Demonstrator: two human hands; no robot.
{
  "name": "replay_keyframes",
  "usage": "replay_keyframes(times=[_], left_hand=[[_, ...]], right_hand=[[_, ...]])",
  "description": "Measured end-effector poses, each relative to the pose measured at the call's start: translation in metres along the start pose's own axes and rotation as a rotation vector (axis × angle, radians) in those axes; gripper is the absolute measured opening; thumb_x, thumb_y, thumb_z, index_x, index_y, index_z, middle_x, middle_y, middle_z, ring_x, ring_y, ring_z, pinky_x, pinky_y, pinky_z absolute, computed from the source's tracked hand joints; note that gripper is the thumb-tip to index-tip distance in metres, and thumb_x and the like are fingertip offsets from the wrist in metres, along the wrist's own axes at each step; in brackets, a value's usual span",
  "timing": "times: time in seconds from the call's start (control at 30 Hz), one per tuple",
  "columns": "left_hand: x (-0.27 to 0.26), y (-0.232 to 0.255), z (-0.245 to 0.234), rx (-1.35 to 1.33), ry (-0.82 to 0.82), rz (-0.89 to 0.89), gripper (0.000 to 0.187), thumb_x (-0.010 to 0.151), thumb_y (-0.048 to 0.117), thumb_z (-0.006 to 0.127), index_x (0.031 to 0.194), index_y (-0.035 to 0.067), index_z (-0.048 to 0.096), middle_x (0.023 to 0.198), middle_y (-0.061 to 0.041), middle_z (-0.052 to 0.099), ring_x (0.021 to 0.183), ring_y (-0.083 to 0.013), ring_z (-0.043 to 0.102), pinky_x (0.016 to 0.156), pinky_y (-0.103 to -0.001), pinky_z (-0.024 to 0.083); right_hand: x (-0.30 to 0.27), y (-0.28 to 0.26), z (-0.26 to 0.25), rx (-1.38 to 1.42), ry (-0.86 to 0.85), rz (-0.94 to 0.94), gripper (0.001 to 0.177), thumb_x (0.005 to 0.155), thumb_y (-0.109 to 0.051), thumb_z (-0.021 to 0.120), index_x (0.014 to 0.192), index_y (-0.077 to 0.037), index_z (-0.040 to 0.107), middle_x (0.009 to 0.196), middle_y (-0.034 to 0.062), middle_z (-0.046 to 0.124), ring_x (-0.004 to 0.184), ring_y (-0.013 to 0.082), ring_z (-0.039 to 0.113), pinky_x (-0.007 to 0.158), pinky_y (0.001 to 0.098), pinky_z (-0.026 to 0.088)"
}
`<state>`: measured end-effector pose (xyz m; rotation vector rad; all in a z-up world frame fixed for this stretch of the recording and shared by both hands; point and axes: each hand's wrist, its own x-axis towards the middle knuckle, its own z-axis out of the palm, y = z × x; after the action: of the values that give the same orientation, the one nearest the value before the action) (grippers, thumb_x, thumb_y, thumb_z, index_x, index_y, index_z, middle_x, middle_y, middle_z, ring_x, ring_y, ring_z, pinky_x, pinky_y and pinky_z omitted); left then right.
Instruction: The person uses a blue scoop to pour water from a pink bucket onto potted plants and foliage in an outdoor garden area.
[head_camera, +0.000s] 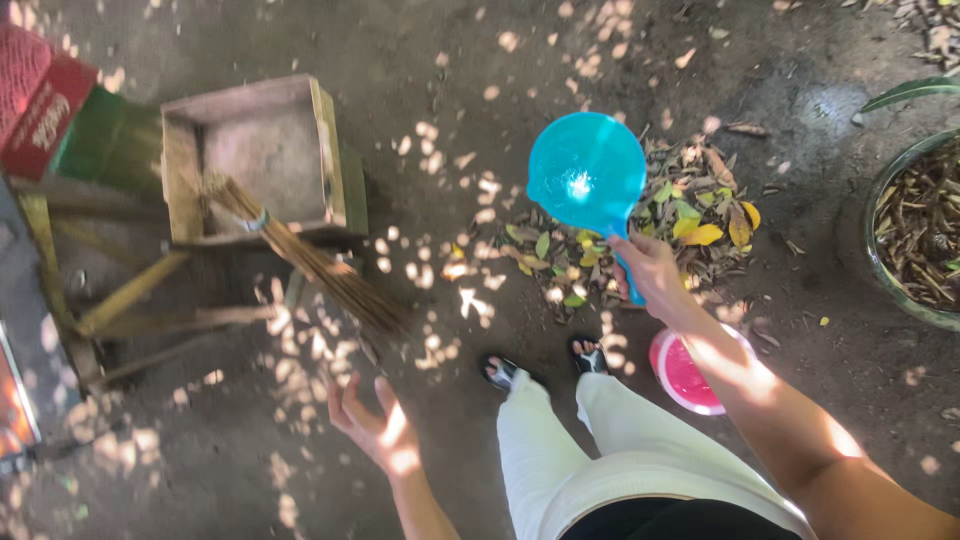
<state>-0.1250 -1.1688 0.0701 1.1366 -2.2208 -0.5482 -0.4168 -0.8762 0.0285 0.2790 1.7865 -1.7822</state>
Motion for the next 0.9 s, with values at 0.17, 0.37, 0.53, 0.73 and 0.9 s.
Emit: replay_keyframes(times=[0.17, 0.37, 0.53, 0.73, 0.9], left_hand=[[0.092, -0.029, 0.003, -0.179, -0.176, -0.282, 0.039, 0.096, 0.030, 0.061, 0.126, 0.006, 0.054, 0.154, -0.019, 0.028, 0.136, -0.0355, 0.038, 0.095, -0.046, 0.050], [0.226, -0.076, 0.019, -0.096, -0.178, 0.191, 0.042, 0.094, 0.016, 0.062, 0.133, 0.002, 0.054, 0.147, -0.021, 0.044, 0.137, -0.0381, 0.043, 0.105, -0.046, 0.043], [0.315, -0.057, 0.051, -0.229, -0.171, 0.172, 0.036, 0.098, 0.022, 0.066, 0.127, 0.002, 0.058, 0.142, -0.018, 0.050, 0.126, -0.0339, 0.053, 0.099, -0.041, 0.046], [0.377, -0.013, 0.089, -0.401, -0.222, 0.127, 0.034, 0.099, 0.022, 0.063, 0.125, 0.001, 0.060, 0.140, -0.017, 0.050, 0.123, -0.0324, 0.053, 0.096, -0.039, 0.047], [0.433, 0.010, 0.135, -0.405, -0.257, 0.173, 0.032, 0.100, 0.024, 0.062, 0.122, 0.001, 0.062, 0.143, -0.018, 0.049, 0.129, -0.0333, 0.052, 0.106, -0.041, 0.043]], right_hand=[[0.036, -0.032, 0.065, 0.060, 0.072, 0.045, 0.021, 0.094, -0.024, 0.064, 0.090, -0.004, 0.060, 0.058, 0.0028, 0.055, 0.041, 0.0125, 0.050, 0.037, 0.0296, 0.040], [0.056, -0.075, 0.131, 0.130, 0.151, 0.003, 0.018, 0.094, -0.021, 0.064, 0.092, -0.003, 0.060, 0.060, 0.0043, 0.054, 0.041, 0.0144, 0.047, 0.036, 0.0302, 0.038], [0.070, -0.097, 0.156, 0.160, 0.211, -0.019, 0.019, 0.094, -0.022, 0.064, 0.090, -0.004, 0.061, 0.062, 0.0032, 0.056, 0.046, 0.0127, 0.051, 0.039, 0.0294, 0.042], [0.111, -0.130, 0.172, 0.116, 0.274, -0.048, 0.018, 0.094, -0.023, 0.064, 0.089, -0.005, 0.062, 0.063, 0.0020, 0.057, 0.048, 0.0115, 0.052, 0.041, 0.0283, 0.044], [0.172, -0.158, 0.178, 0.156, 0.306, -0.032, 0.017, 0.094, -0.022, 0.065, 0.089, -0.005, 0.062, 0.064, 0.0024, 0.057, 0.047, 0.0126, 0.051, 0.040, 0.0297, 0.041]])
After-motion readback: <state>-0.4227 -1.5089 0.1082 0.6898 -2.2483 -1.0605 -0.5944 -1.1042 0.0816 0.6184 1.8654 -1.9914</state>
